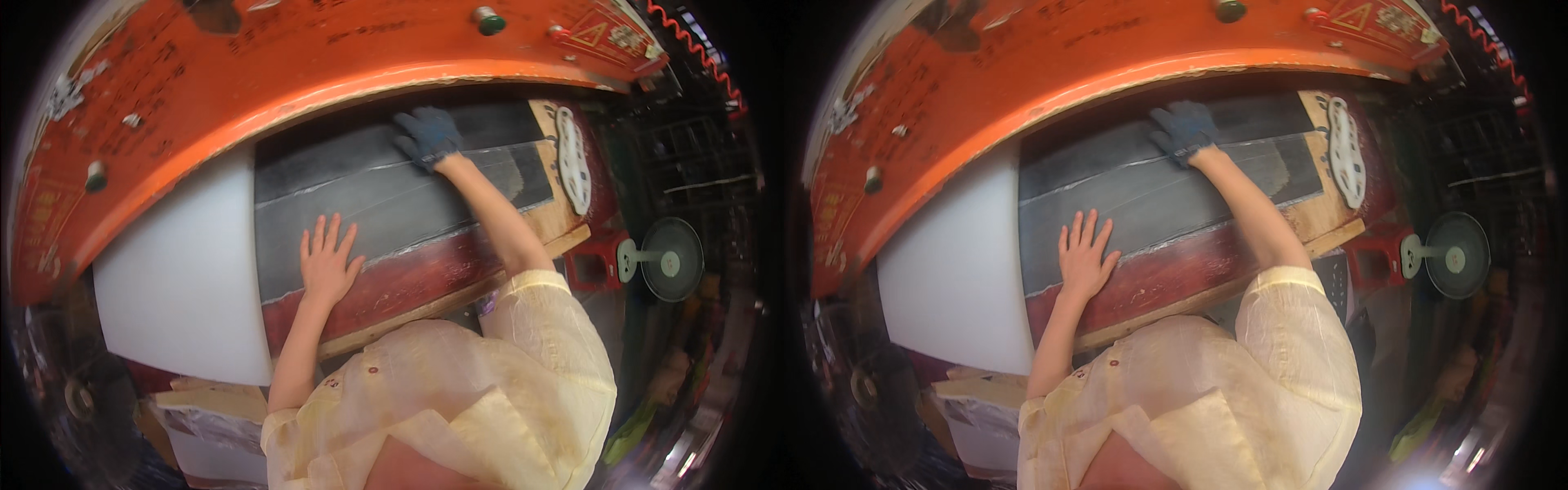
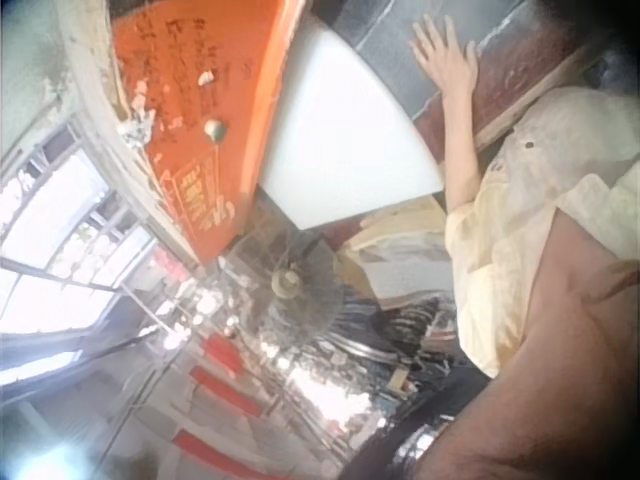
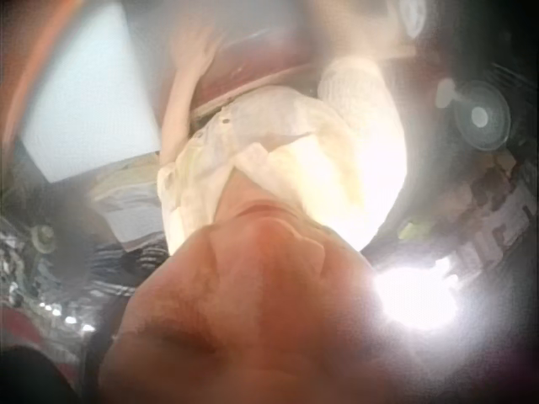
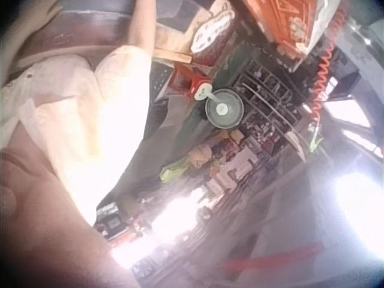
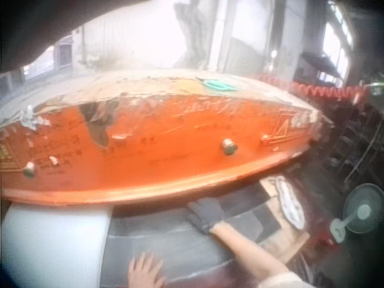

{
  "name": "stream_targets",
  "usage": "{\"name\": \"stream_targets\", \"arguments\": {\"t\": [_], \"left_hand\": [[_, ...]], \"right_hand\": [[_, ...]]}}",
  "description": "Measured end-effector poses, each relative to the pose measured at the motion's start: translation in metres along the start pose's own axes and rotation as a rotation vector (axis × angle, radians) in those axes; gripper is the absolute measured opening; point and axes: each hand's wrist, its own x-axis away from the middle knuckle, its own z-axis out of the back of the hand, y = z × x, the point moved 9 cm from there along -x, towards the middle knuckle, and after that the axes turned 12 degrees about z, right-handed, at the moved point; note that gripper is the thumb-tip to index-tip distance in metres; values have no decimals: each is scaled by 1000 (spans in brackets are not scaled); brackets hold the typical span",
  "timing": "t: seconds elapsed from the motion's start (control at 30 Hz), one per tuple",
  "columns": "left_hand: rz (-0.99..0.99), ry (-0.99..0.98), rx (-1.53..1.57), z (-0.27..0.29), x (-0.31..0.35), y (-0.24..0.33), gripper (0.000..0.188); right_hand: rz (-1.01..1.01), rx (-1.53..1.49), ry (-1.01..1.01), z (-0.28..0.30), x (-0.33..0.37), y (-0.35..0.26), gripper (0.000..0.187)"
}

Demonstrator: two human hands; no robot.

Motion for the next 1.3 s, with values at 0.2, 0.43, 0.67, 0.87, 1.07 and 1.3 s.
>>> {"name": "stream_targets", "arguments": {"t": [0.2, 0.43, 0.67, 0.87, 1.07, 1.3], "left_hand": [[-43, -66, 0, 4, 4, 2, 61], [-76, -107, -24, -4, 11, -1, 58], [-129, -117, -48, -5, 17, -3, 53], [-132, -130, -19, -4, 19, -3, 53], [-120, -126, -14, -4, 20, -4, 52], [-123, -110, 7, -3, 21, -5, 51]], "right_hand": [[-974, -28, -85, 40, 154, 188, 48], [-1123, -78, -309, 32, 170, 260, 100], [-1191, -369, -277, 23, 190, 291, 67], [-1051, -355, -70, -2, 184, 350, 56], [-859, -571, 47, -34, 104, 291, 38], [-575, -234, -284, -51, 47, 239, 36]]}}
